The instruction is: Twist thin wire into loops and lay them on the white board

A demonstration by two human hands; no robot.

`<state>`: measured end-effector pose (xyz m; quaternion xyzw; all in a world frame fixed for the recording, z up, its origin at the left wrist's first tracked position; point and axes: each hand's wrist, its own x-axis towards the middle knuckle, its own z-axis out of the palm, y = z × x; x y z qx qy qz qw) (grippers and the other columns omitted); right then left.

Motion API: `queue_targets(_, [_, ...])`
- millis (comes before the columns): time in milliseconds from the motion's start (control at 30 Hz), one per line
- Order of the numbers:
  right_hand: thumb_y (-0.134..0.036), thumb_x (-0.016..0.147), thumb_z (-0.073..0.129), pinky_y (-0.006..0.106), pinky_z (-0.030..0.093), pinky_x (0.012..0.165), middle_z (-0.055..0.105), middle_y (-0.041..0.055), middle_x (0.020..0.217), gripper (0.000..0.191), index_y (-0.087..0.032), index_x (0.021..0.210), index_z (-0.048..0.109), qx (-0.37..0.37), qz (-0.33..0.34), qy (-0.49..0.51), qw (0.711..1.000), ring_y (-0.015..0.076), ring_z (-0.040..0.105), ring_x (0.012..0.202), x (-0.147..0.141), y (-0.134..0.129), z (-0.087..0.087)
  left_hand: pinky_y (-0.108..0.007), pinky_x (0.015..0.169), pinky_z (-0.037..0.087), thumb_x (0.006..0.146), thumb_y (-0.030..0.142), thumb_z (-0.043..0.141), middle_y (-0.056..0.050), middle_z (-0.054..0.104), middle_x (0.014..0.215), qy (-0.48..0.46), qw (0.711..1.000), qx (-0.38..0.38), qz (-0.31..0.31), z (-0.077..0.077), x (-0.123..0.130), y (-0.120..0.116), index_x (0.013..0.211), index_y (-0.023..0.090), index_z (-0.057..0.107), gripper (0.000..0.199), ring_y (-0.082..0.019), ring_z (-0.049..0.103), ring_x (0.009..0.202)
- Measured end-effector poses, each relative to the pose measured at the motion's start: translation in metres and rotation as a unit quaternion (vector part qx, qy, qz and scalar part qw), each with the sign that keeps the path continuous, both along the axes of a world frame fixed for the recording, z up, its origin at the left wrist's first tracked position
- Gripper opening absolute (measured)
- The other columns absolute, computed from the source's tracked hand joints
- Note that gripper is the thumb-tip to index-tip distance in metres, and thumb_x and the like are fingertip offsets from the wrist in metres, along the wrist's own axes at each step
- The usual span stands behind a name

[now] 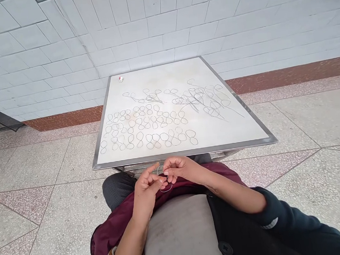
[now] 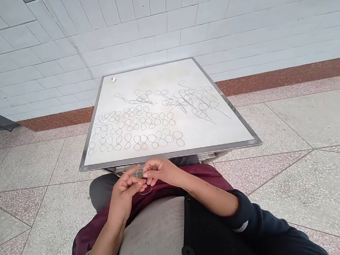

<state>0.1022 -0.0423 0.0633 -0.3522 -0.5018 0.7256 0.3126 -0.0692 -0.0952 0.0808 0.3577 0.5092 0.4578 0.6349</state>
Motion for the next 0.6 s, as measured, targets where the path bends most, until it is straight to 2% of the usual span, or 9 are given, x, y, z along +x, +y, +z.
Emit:
queue_targets(233, [-0.047,0.074,0.073,0.024,0.056,0.056,0.067,-0.0010,0.064,0.034,-0.015,0.079,0.060,0.012,-0.012,-0.022,1.000,0.0115,0.066,0.056,-0.0005,-0.0014,-0.0022,-0.032,0.074,0.053,0.072,0.028,0.076,-0.002,0.072,0.071,0.028,1.000,-0.004,-0.014,0.0024,0.0022,0.0002,0.117,0.015,0.063,0.049,-0.016,0.066,0.068])
queue_targets(433, [-0.047,0.074,0.072,0.024,0.055,0.055,0.066,-0.0006,0.063,0.034,-0.015,0.076,0.060,0.036,-0.030,-0.053,0.998,0.0116,0.066,0.057,-0.0023,-0.0030,0.0014,-0.032,0.076,0.051,0.072,0.026,0.075,-0.002,0.073,0.075,0.076,0.996,0.019,-0.029,-0.0049,0.0023,0.0007,0.120,0.017,0.061,0.051,-0.015,0.065,0.069])
queue_targets(600, [-0.046,0.079,0.066,0.022,0.052,0.051,0.063,-0.0015,0.063,0.031,-0.016,0.084,0.062,0.055,-0.035,-0.101,0.993,0.0105,0.061,0.055,-0.0033,-0.0052,0.0043,-0.029,0.073,0.048,0.073,0.021,0.071,0.002,0.068,0.071,0.125,0.991,0.041,0.000,-0.0044,0.0056,-0.0006,0.125,0.019,0.057,0.054,-0.014,0.062,0.067])
